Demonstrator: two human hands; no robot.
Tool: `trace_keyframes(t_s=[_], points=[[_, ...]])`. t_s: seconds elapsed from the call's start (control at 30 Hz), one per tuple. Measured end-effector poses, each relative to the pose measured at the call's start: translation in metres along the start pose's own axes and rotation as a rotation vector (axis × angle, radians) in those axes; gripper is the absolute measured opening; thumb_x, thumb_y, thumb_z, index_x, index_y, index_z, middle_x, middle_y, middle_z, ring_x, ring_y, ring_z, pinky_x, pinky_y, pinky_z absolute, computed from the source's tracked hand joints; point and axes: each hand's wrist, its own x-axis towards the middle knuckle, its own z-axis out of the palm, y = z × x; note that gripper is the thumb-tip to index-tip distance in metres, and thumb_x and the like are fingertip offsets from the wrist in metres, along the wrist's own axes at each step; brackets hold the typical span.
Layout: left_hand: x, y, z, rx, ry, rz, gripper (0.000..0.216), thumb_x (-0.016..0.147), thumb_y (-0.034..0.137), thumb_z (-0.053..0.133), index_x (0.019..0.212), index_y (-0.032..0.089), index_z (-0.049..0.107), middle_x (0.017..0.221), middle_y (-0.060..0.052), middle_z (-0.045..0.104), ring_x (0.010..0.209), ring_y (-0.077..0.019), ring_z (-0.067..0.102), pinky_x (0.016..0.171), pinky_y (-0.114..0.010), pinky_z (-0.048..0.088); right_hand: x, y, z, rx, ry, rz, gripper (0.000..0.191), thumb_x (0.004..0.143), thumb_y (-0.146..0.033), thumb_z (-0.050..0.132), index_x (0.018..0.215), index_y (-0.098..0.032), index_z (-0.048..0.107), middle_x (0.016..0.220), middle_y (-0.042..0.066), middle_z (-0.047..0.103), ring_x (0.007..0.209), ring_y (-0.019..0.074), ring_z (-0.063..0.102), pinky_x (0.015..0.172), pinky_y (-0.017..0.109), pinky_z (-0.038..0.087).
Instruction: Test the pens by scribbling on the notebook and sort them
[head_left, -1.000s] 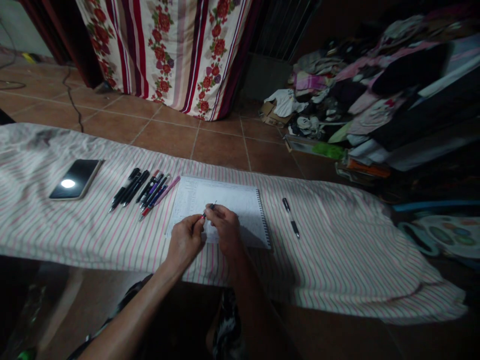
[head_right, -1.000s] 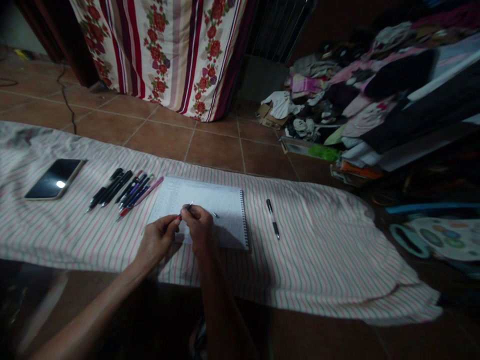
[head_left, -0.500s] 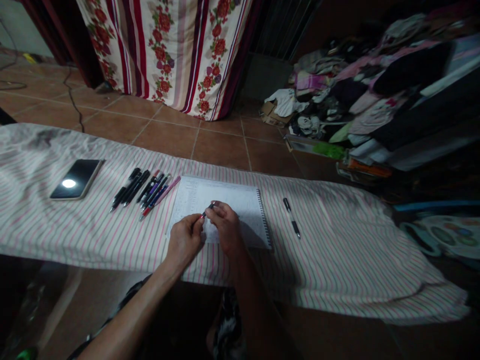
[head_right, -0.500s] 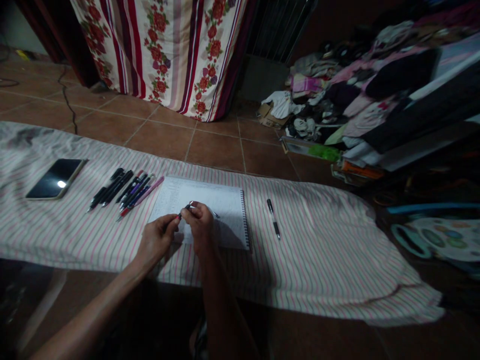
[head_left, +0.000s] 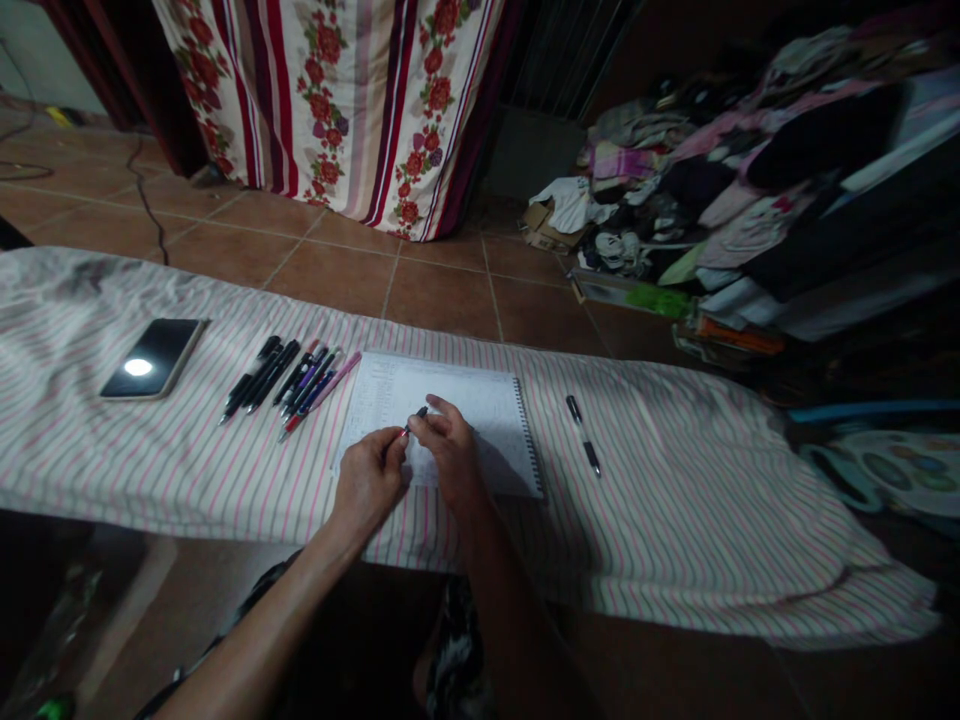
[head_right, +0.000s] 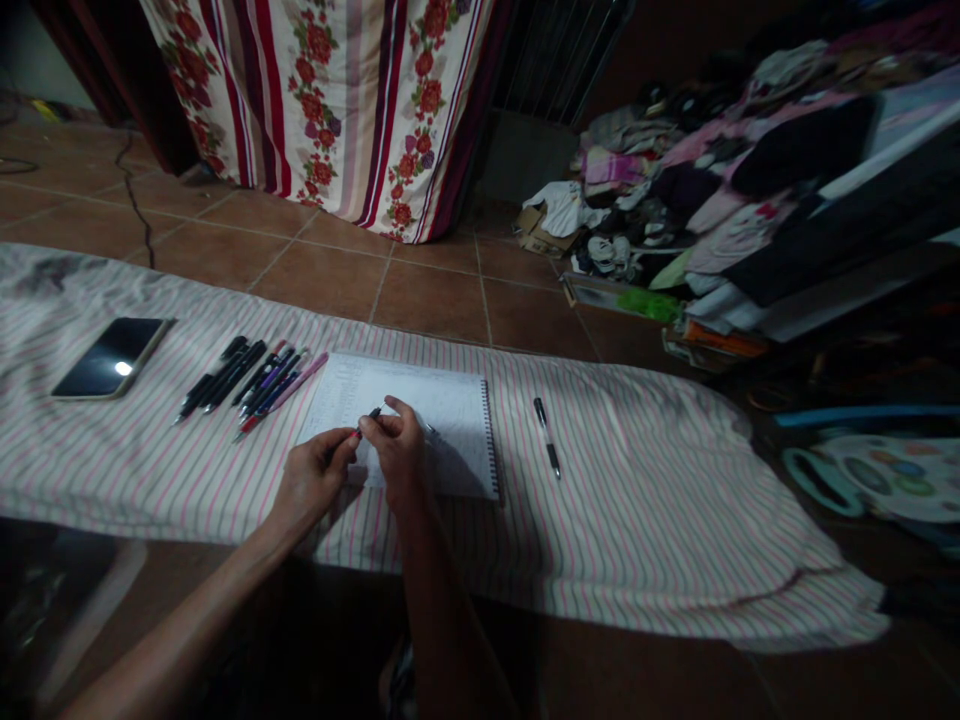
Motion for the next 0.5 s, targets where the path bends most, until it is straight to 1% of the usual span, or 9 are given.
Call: trace_keyframes(t_s=[0.1,0.2,0.27,0.33,0.4,0.5], points=[[0.0000,-0.0010,0.0001,0.003,-0.002,-0.009,0.032,0.083,0.033,0.041,0.091,0.014,0.066,0.074,-0.007,0.068,0.068,-0.0176,0.062,0.063,-0.027,0.046,0.0008,-0.0005,-0.0002,0.028,-0.008,-0.014,0.050,0.056,-0.028,0.070,0.101,-0.016,0.054,0.068,0.000,0.066,0.064,0.0142,0.059,0.064,0.028,0.045],[0.0009,-0.0020,0.0004,0.004,-0.001,-0.028,0.032,0.083,0.032,0.041,0.091,0.014,0.066,0.073,-0.007,0.067,0.068,-0.0177,0.062,0.063,-0.027,0.046,0.0003,-0.0011,0.0010,0.126,-0.051,0.020,0.055,0.055,-0.027,0.070,0.105,-0.017,0.050,0.080,0.005,0.070,0.073,0.0162,0.062,0.069,0.030,0.046],[0.0011,-0.0016,0.0007,0.012,-0.005,-0.034,0.032,0.083,0.032,0.041,0.091,0.014,0.066,0.073,-0.007,0.067,0.068,-0.0179,0.062,0.063,-0.028,0.046,-0.0003,-0.0009,0.0019,0.161,-0.058,0.044,0.060,0.056,-0.030,0.070,0.110,-0.018,0.048,0.085,0.006,0.069,0.075,0.0162,0.062,0.068,0.029,0.047],[0.0009,-0.0009,0.0010,0.019,-0.003,-0.039,0.032,0.083,0.032,0.041,0.091,0.014,0.066,0.073,-0.007,0.067,0.069,-0.0182,0.062,0.065,-0.028,0.046,-0.0008,-0.0004,0.0021,0.119,-0.034,0.062,0.064,0.056,-0.034,0.071,0.113,-0.017,0.047,0.081,0.004,0.068,0.069,0.0151,0.061,0.062,0.028,0.046],[0.0004,-0.0004,0.0015,0.020,-0.001,-0.038,0.032,0.083,0.032,0.041,0.093,0.013,0.066,0.076,-0.008,0.068,0.071,-0.0188,0.063,0.066,-0.029,0.046,-0.0009,0.0000,0.0015,0.042,-0.007,0.057,0.066,0.054,-0.036,0.072,0.112,-0.014,0.050,0.071,0.001,0.065,0.062,0.0136,0.058,0.058,0.026,0.045],[0.0002,-0.0006,0.0021,0.009,-0.005,-0.025,0.033,0.083,0.032,0.041,0.094,0.012,0.066,0.078,-0.008,0.068,0.072,-0.0193,0.063,0.067,-0.029,0.046,-0.0008,-0.0001,0.0001,-0.007,0.013,0.003,0.062,0.054,-0.032,0.072,0.109,-0.013,0.053,0.064,-0.002,0.063,0.058,0.0128,0.057,0.059,0.026,0.044]])
